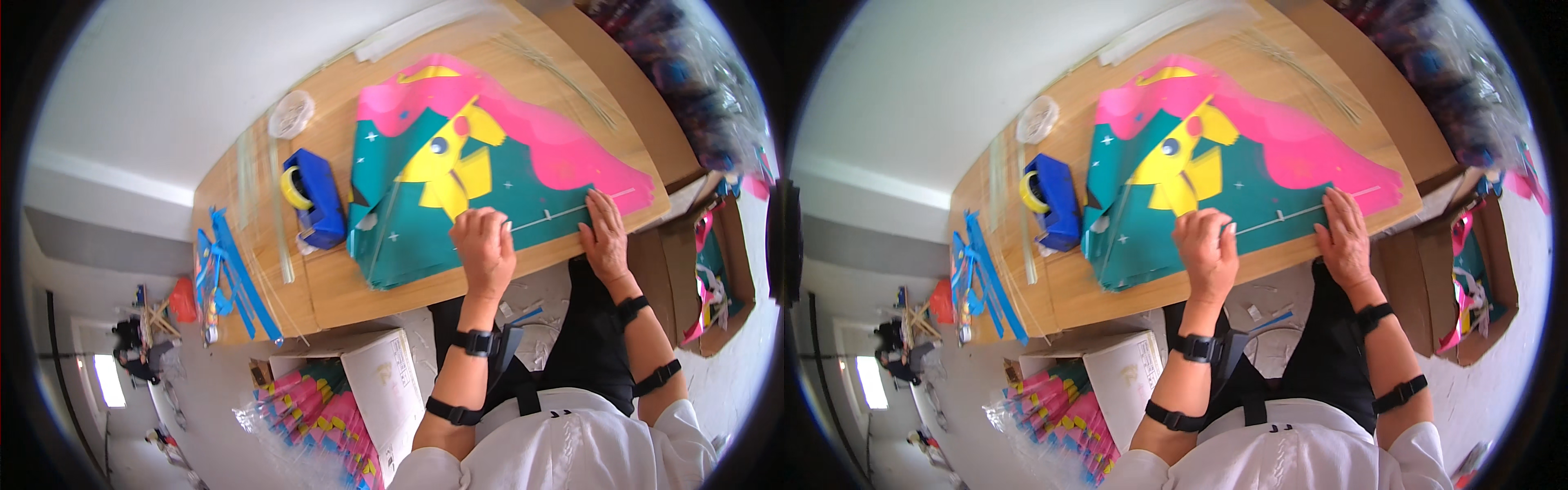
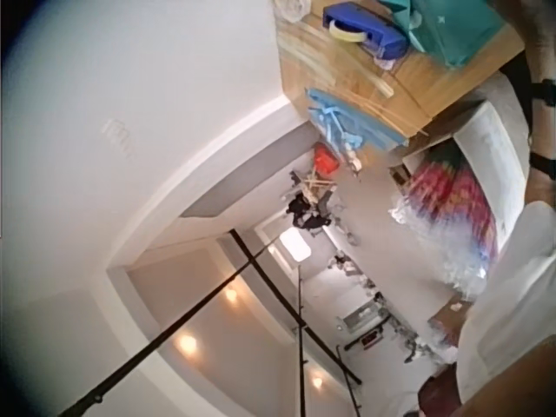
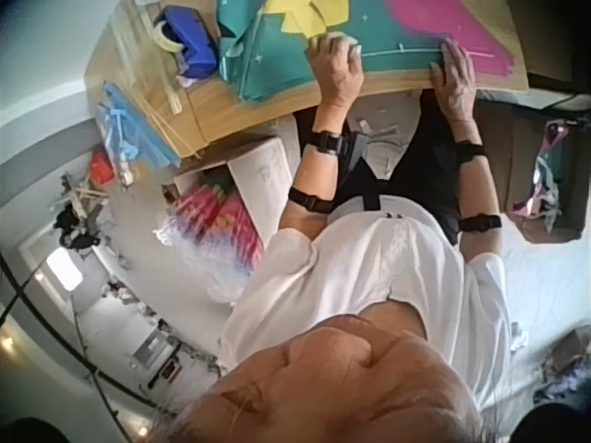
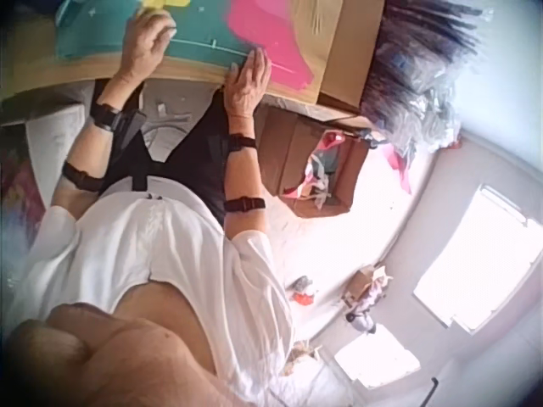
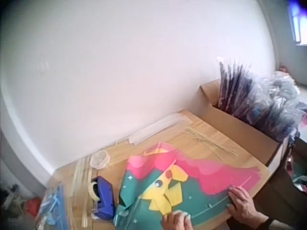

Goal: The recorder is assembling a Pikachu-themed kite, attaching thin plastic rods to the kite's surface using tape and string.

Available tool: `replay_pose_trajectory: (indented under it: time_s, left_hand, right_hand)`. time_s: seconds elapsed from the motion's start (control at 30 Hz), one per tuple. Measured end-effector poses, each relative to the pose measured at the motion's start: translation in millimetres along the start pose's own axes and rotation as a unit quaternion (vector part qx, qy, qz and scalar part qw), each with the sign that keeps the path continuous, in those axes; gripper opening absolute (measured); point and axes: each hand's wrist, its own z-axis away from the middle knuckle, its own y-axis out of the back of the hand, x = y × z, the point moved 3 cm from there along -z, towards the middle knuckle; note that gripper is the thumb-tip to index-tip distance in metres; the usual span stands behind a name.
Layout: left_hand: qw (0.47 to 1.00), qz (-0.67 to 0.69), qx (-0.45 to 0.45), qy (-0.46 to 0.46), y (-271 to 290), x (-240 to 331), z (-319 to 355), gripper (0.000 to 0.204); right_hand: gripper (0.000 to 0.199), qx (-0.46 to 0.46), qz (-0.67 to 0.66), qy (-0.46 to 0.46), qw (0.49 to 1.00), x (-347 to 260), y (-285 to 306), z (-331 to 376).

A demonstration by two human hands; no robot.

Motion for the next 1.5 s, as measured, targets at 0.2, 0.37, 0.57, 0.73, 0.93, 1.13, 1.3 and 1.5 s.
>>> replay_pose_trajectory:
  time_s: [0.2, 0.37, 0.57, 0.73, 0.93, 1.13, 1.3, 1.5]
  left_hand:
    - [0.97, -0.046, 0.166, 0.173, 117.5, -107.9, 62.8, 0.011]
    - [0.921, -0.056, 0.252, 0.292, 199.0, -180.3, 118.3, 0.013]
    - [0.917, -0.11, 0.208, 0.323, 238.2, -211.6, 136.4, 0.012]
    - [0.912, -0.101, 0.198, 0.344, 263.3, -230.5, 127.2, 0.009]
    - [0.849, -0.252, 0.26, 0.384, 334.1, -266.2, 157.3, 0.006]
    - [0.796, -0.372, 0.177, 0.443, 372.4, -283.5, 172.0, 0.01]
    - [0.783, -0.397, 0.058, 0.476, 378.4, -293.7, 156.1, 0.015]
    - [0.782, -0.363, 0.016, 0.506, 380.9, -316.1, 159.0, 0.015]
  right_hand:
    - [0.051, 0.017, -0.102, -0.064, 0.993, -7.1, 6.8, 2.6]
    - [0.049, -0.001, -0.094, 0.047, 0.994, -55.8, 3.5, 1.1]
    - [0.039, -0.132, -0.182, 0.167, 0.96, -145.0, -28.6, 6.3]
    - [0.023, -0.182, -0.25, 0.236, 0.921, -210.6, -49.6, 3.3]
    - [0.013, -0.186, -0.28, 0.182, 0.924, -225.2, -70.1, 1.5]
    - [0.014, -0.168, -0.257, 0.152, 0.94, -229.5, -75.6, 1.3]
    - [0.015, -0.154, -0.232, 0.15, 0.948, -232.3, -78.9, 1.7]
    - [0.014, -0.135, -0.231, 0.142, 0.953, -235.5, -81.3, 3.8]
